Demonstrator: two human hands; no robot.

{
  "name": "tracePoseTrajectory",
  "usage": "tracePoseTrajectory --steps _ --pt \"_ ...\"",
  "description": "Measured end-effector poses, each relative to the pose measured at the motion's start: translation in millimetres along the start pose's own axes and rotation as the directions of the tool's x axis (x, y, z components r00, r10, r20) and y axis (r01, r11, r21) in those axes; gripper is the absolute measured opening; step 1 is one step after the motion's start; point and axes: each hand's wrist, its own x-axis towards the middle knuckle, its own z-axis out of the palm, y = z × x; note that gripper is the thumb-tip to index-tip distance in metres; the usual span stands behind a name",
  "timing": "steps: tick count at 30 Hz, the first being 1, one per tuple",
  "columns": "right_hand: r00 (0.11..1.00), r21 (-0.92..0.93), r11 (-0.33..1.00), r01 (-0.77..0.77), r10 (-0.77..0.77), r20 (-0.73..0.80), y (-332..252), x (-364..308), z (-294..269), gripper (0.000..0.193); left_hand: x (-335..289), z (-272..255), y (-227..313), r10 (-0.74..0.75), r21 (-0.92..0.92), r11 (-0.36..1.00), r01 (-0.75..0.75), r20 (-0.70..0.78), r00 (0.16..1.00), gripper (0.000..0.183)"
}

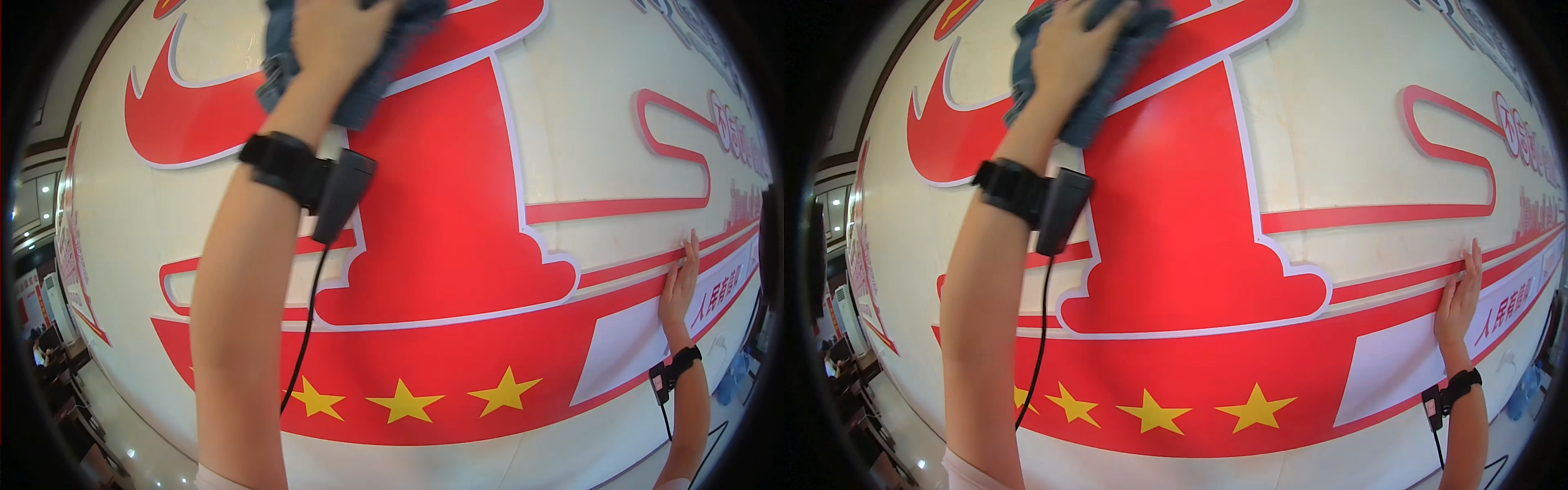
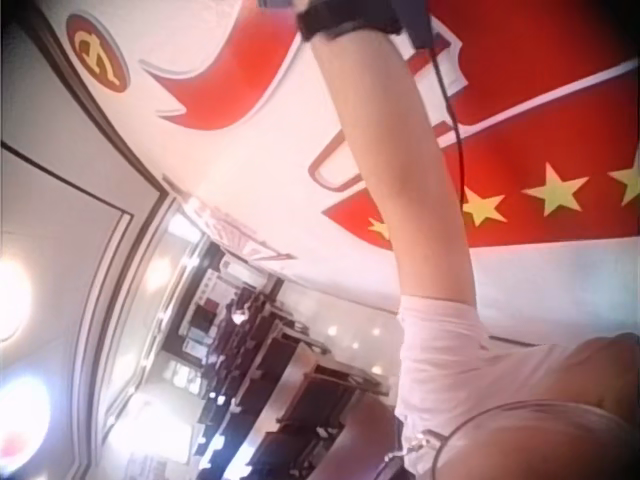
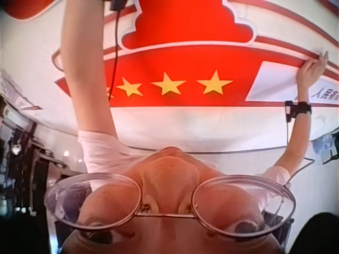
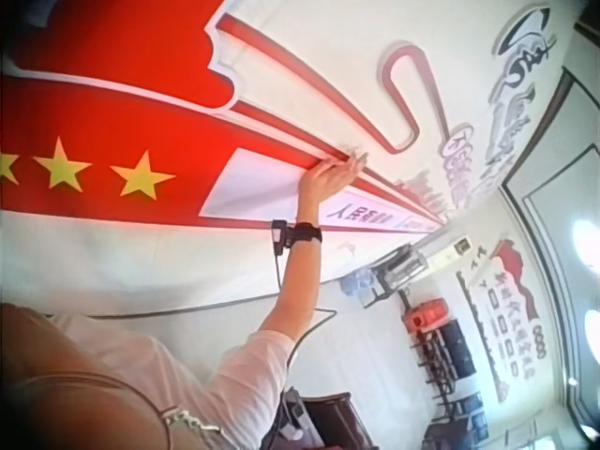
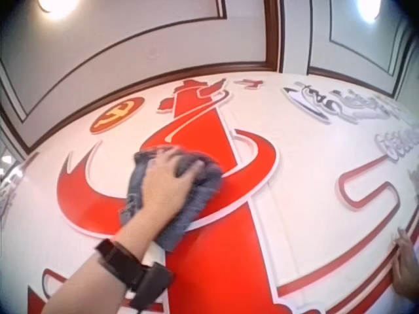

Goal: Cleaning a wall display with a cloth.

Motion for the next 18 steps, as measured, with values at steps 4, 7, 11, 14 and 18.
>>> tracePoseTrajectory --steps 4,7,11,14,18 --pt "1.000 0.032 0.999 -0.020 0.020 0.004 4 -2 0 0.038 -2 26 47 0.348 -0.198 0.921 -0.337 0.022 0.937 0.047" --pt "0.996 0.052 0.996 -0.074 0.077 -0.050 15 -7 5 0.042 -5 24 51 0.294 -0.173 0.943 -0.284 0.040 0.955 0.044" --pt "1.000 -0.021 1.000 -0.013 0.012 -0.029 38 -11 13 0.043 -23 5 35 0.333 -0.398 0.884 -0.247 0.162 0.929 0.042" --pt "0.999 -0.050 0.998 0.031 -0.032 -0.016 47 -10 15 0.044 -38 8 9 0.357 -0.303 0.886 -0.352 -0.040 0.933 0.045" --pt "1.000 -0.085 0.996 -0.027 0.026 -0.016 62 -17 23 0.044 -60 -22 -21 0.286 -0.370 0.896 -0.246 0.057 0.957 0.040"
